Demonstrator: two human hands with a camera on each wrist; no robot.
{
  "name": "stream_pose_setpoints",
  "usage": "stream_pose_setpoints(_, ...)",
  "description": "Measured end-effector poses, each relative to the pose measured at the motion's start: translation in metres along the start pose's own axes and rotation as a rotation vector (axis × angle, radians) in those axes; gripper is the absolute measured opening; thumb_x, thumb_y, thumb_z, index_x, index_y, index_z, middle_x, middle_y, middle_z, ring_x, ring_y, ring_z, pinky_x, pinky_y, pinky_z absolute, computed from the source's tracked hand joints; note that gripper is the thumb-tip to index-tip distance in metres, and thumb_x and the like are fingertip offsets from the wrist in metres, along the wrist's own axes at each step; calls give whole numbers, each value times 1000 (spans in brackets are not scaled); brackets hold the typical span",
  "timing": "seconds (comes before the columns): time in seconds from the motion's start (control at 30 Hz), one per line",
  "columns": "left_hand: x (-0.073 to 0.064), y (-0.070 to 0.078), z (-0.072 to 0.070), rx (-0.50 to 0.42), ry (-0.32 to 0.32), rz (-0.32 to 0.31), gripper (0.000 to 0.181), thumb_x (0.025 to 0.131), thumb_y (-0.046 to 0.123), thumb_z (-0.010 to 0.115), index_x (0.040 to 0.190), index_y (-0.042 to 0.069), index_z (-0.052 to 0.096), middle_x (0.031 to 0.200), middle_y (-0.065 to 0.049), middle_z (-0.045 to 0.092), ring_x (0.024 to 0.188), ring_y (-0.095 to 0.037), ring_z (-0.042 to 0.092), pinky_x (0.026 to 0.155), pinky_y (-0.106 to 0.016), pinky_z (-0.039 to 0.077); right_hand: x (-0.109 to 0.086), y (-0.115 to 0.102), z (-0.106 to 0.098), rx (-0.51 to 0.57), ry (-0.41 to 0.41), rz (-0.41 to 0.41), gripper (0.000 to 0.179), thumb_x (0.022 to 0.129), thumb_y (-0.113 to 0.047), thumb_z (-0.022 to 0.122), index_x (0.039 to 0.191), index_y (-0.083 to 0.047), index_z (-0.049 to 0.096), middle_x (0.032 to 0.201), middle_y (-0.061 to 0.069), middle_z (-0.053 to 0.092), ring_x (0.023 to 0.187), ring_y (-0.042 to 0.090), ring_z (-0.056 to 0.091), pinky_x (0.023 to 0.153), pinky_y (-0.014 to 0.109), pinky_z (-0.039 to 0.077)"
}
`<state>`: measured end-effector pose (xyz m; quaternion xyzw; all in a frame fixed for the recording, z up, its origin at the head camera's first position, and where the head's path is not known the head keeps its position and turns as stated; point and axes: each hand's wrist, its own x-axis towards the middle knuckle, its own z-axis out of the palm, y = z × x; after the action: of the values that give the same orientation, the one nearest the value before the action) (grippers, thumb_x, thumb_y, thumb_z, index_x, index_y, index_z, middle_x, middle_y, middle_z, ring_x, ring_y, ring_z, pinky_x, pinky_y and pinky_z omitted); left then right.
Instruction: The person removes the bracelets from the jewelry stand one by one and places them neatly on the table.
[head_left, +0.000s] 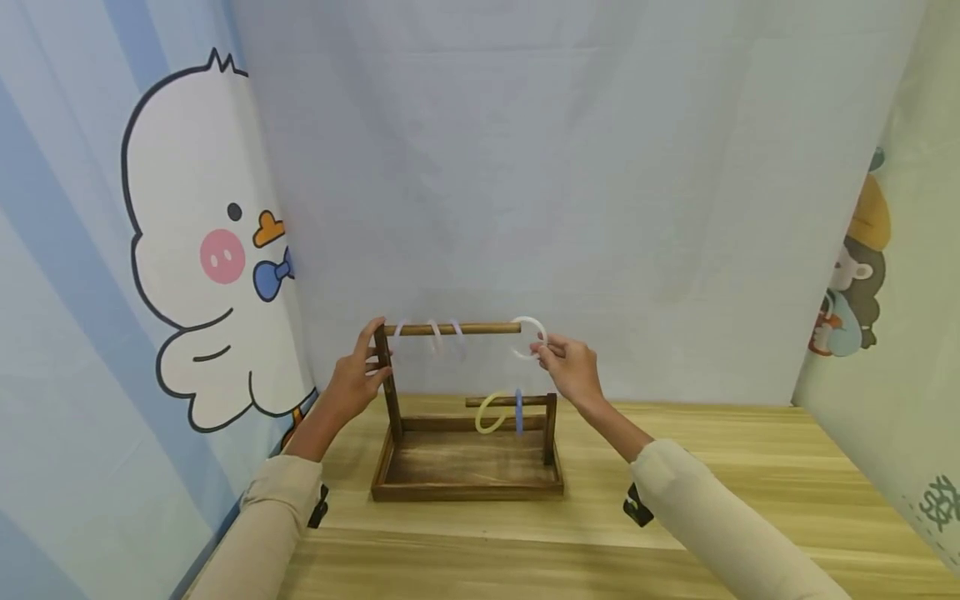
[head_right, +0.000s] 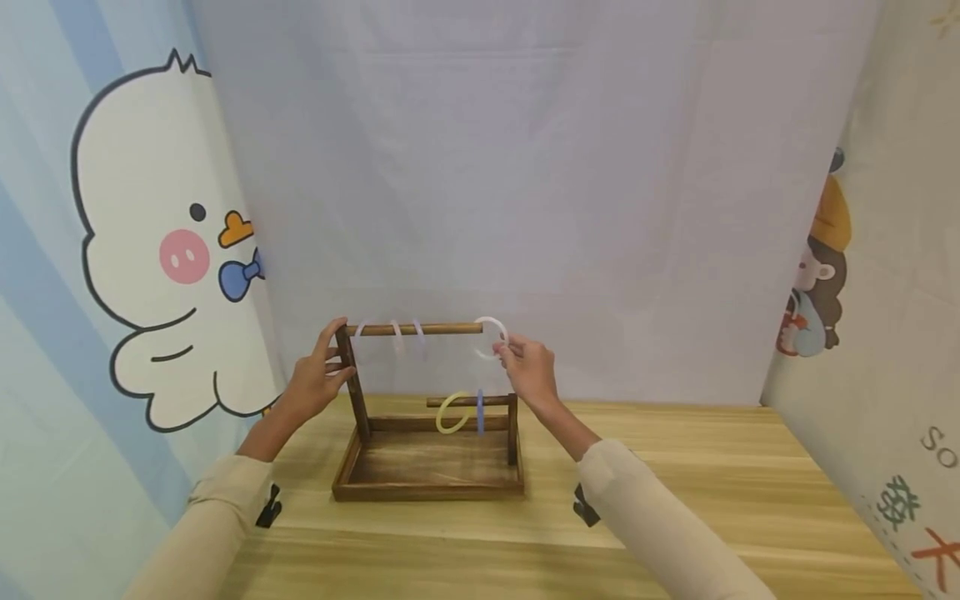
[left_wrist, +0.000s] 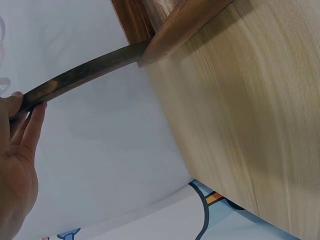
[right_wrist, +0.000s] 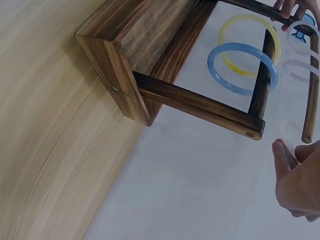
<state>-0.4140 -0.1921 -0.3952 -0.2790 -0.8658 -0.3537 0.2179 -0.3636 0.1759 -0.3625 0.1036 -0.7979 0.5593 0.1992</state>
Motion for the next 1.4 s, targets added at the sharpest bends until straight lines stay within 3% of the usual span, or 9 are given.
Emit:
stream_pose_setpoints(0.4, -4, 0, -3, 20, -6, -4, 93, 95, -10, 69, 165, 21, 16, 128, -33, 65, 107, -47, 71, 88, -52, 63, -8, 1, -4, 1, -13, 46, 30, 104, 0, 61, 131, 13, 64, 114, 27, 73, 110, 41, 72, 85, 27, 63)
stream_pose_setpoints(0.63, -4, 1, -5, 7, -2, -4, 92, 95, -10, 69, 164, 21, 18, 128, -33, 65, 106, -46, 71, 86, -51, 64, -17, 1, -5, 15, -34, 75, 30, 104, 0, 61, 131, 13, 63, 115, 26, 73, 110, 41, 72, 82, 22, 63)
stream_pose_setpoints(1.4, -1, 1, -1, -3, 9, 15, 92, 94, -11, 70, 164, 21, 20, 127, -32, 66, 107, -46, 71, 88, -50, 64, -34, -17, 15, 58, -141, -14, 34, 103, 3, 61, 135, 13, 60, 109, 28, 74, 102, 43, 73, 84, 41, 65)
